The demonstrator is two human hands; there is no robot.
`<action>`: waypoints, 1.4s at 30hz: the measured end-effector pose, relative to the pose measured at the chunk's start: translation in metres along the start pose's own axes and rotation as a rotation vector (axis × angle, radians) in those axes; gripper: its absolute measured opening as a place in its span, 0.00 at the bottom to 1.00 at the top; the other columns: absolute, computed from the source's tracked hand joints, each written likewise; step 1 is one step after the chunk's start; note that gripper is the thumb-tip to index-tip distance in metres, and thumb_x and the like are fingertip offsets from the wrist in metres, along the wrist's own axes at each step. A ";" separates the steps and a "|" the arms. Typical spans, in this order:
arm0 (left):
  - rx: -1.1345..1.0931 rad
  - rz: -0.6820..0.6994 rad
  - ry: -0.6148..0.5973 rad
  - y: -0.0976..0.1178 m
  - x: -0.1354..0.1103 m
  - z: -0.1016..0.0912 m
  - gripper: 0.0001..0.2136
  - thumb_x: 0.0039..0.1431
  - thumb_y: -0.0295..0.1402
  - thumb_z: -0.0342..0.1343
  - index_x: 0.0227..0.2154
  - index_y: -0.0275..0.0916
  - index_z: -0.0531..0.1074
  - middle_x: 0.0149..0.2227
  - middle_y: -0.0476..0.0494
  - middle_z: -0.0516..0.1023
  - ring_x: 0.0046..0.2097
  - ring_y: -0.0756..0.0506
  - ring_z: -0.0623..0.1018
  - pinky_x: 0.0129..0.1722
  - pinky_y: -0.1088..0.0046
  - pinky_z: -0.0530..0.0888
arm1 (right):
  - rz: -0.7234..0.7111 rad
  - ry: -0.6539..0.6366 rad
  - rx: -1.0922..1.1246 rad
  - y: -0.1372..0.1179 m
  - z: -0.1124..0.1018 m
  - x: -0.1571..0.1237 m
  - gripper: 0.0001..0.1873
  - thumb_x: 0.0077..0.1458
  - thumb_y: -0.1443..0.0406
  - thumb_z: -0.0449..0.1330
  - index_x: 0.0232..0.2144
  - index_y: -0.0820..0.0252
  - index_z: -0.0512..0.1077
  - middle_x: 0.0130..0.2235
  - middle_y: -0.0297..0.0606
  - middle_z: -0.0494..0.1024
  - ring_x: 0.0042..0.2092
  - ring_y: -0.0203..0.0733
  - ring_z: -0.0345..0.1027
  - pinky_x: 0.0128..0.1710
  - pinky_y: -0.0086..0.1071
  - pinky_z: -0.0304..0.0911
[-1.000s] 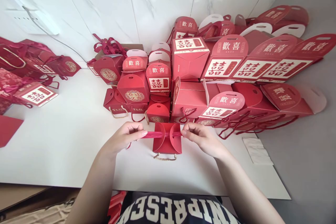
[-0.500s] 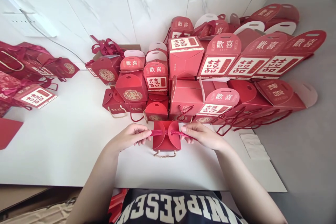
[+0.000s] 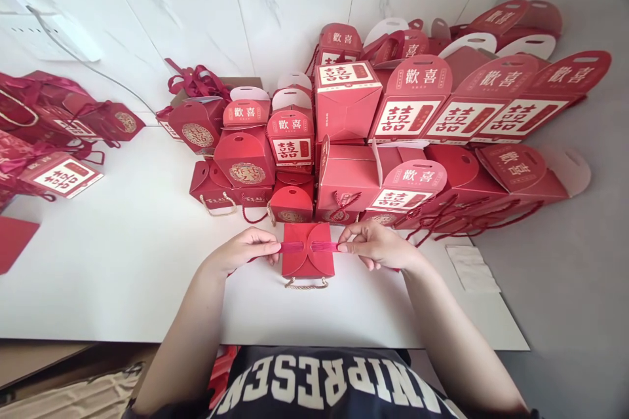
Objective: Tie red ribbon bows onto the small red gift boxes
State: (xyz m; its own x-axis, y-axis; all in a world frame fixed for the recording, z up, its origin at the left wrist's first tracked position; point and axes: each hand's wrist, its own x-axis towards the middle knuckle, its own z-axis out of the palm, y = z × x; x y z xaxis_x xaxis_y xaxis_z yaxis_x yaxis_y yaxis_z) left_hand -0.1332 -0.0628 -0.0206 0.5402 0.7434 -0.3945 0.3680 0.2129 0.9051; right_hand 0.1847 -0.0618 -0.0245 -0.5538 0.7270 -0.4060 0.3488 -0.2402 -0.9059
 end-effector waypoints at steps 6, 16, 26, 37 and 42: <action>0.032 -0.028 -0.003 0.000 0.001 -0.001 0.16 0.57 0.45 0.58 0.25 0.37 0.77 0.28 0.43 0.77 0.33 0.45 0.75 0.39 0.70 0.72 | 0.028 -0.107 0.057 0.011 -0.007 0.010 0.22 0.51 0.49 0.65 0.32 0.64 0.75 0.18 0.32 0.73 0.18 0.31 0.64 0.19 0.25 0.61; -0.027 -0.113 0.027 -0.003 -0.020 -0.032 0.17 0.53 0.47 0.61 0.20 0.38 0.74 0.21 0.46 0.73 0.24 0.49 0.70 0.26 0.74 0.69 | -0.106 -0.138 0.017 0.011 -0.025 -0.002 0.20 0.54 0.50 0.63 0.26 0.62 0.70 0.25 0.33 0.73 0.28 0.33 0.65 0.29 0.28 0.61; 0.052 0.006 0.206 0.007 -0.041 -0.073 0.27 0.33 0.63 0.63 0.09 0.40 0.69 0.14 0.44 0.63 0.18 0.51 0.60 0.18 0.70 0.65 | -0.135 0.153 -0.003 -0.022 -0.048 -0.046 0.22 0.56 0.49 0.63 0.25 0.59 0.64 0.23 0.29 0.61 0.22 0.28 0.49 0.19 0.26 0.42; 0.065 0.476 -0.140 0.087 -0.033 -0.048 0.15 0.56 0.46 0.60 0.28 0.39 0.82 0.34 0.34 0.80 0.24 0.48 0.73 0.21 0.73 0.70 | -0.592 0.539 0.001 -0.085 -0.019 -0.052 0.14 0.53 0.57 0.68 0.26 0.59 0.70 0.29 0.35 0.74 0.29 0.35 0.66 0.27 0.28 0.64; 0.103 0.651 -0.017 0.122 -0.028 -0.025 0.14 0.50 0.43 0.67 0.38 0.43 0.83 0.34 0.37 0.81 0.32 0.43 0.78 0.29 0.68 0.75 | -0.743 0.612 0.072 -0.108 -0.005 -0.042 0.11 0.50 0.62 0.71 0.29 0.57 0.72 0.31 0.35 0.77 0.32 0.38 0.71 0.32 0.31 0.70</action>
State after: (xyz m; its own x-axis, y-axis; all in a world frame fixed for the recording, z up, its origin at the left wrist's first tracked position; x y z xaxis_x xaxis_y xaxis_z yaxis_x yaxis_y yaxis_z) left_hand -0.1224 -0.0412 0.1047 0.6880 0.6899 0.2250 0.0321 -0.3388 0.9403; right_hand 0.1740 -0.0636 0.0908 -0.1173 0.9138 0.3889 0.0096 0.3926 -0.9196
